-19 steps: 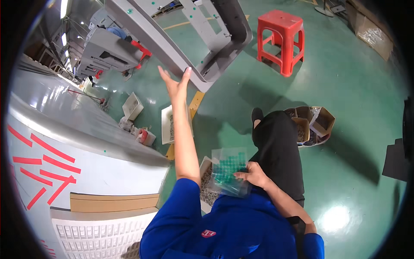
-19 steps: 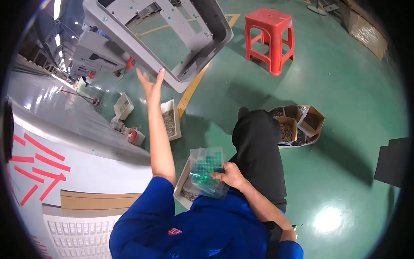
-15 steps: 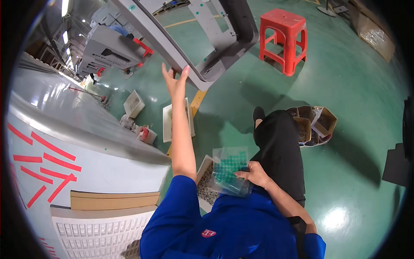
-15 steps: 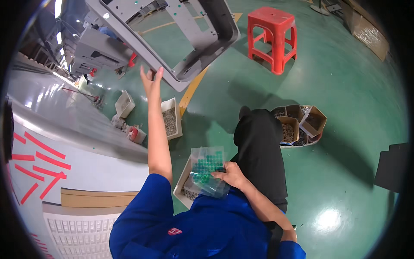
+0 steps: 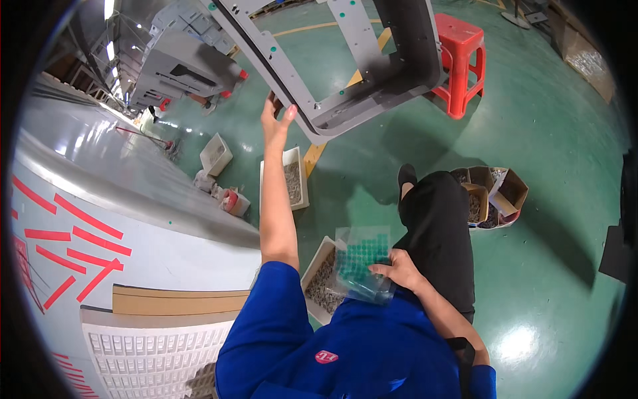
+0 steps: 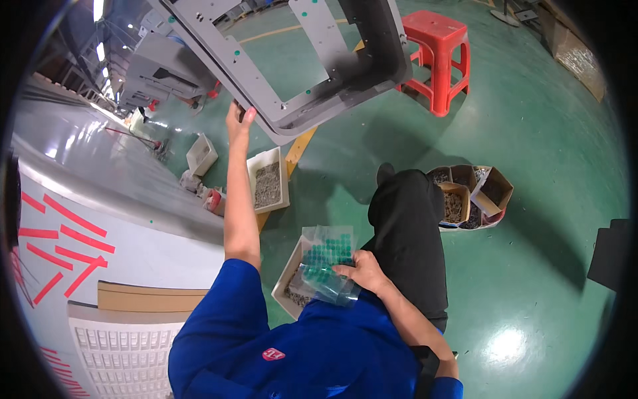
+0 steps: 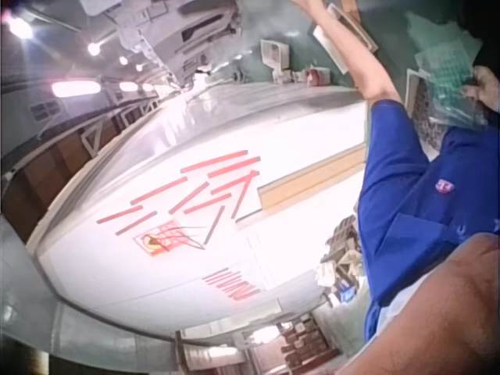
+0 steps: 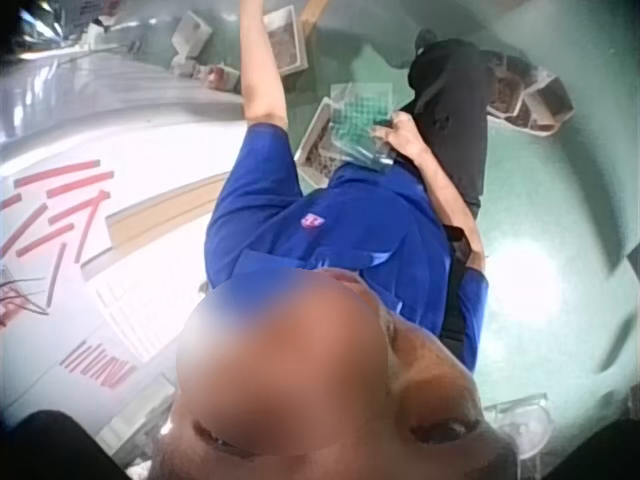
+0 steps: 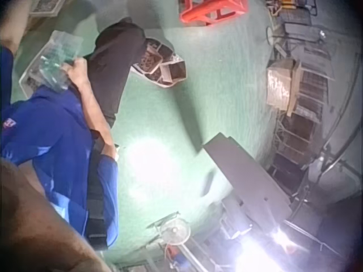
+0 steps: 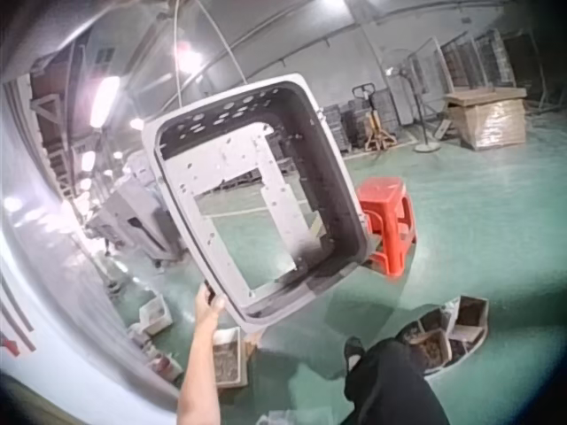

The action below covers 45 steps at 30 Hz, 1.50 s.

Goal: Manually applying small green adhesive dot labels to pre-drilled holes on a metal enclosure.

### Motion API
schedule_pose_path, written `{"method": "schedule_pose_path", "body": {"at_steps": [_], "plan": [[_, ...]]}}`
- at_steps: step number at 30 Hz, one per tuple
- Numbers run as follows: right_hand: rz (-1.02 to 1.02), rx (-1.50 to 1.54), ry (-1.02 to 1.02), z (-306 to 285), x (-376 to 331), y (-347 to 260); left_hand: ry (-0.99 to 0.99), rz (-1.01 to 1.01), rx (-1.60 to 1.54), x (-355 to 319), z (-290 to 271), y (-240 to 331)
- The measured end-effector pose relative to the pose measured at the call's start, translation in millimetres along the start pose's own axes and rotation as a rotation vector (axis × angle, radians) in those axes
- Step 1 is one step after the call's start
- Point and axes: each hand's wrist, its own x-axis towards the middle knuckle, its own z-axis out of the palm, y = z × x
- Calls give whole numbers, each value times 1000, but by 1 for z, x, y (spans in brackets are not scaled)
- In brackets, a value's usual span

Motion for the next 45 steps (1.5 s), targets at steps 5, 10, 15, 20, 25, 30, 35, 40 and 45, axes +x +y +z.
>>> {"method": "schedule_pose_path", "body": {"at_steps": [5, 10, 15, 20, 25, 30, 35, 40, 45], "plan": [[54, 2, -11, -2, 1, -1, -70, -48, -64, 0, -13, 0], [0, -21, -18, -2, 1, -4, -88, -62, -41, -4, -22, 0], [15, -10, -22, -1, 2, -2, -96, -75, -50, -9, -17, 3], [26, 3, -3, 0, 1, -4, -98, -73, -71, -12, -4, 14], [31, 12, -19, 2, 2, 1, -102, -88, -49, -14, 11, 22], [-40, -30, -6, 1, 1, 4, -85, 35, -21, -19, 38, 34], [-52, -14, -20, 3, 3, 13, -23, 12, -16, -25, 67, 49], [-51, 118, -27, 2, 2, 11, 11, -24, -56, -39, 108, 70], [-27, -19, -49, -1, 2, 5, 78, 0, 6, -58, 142, 73]]}}
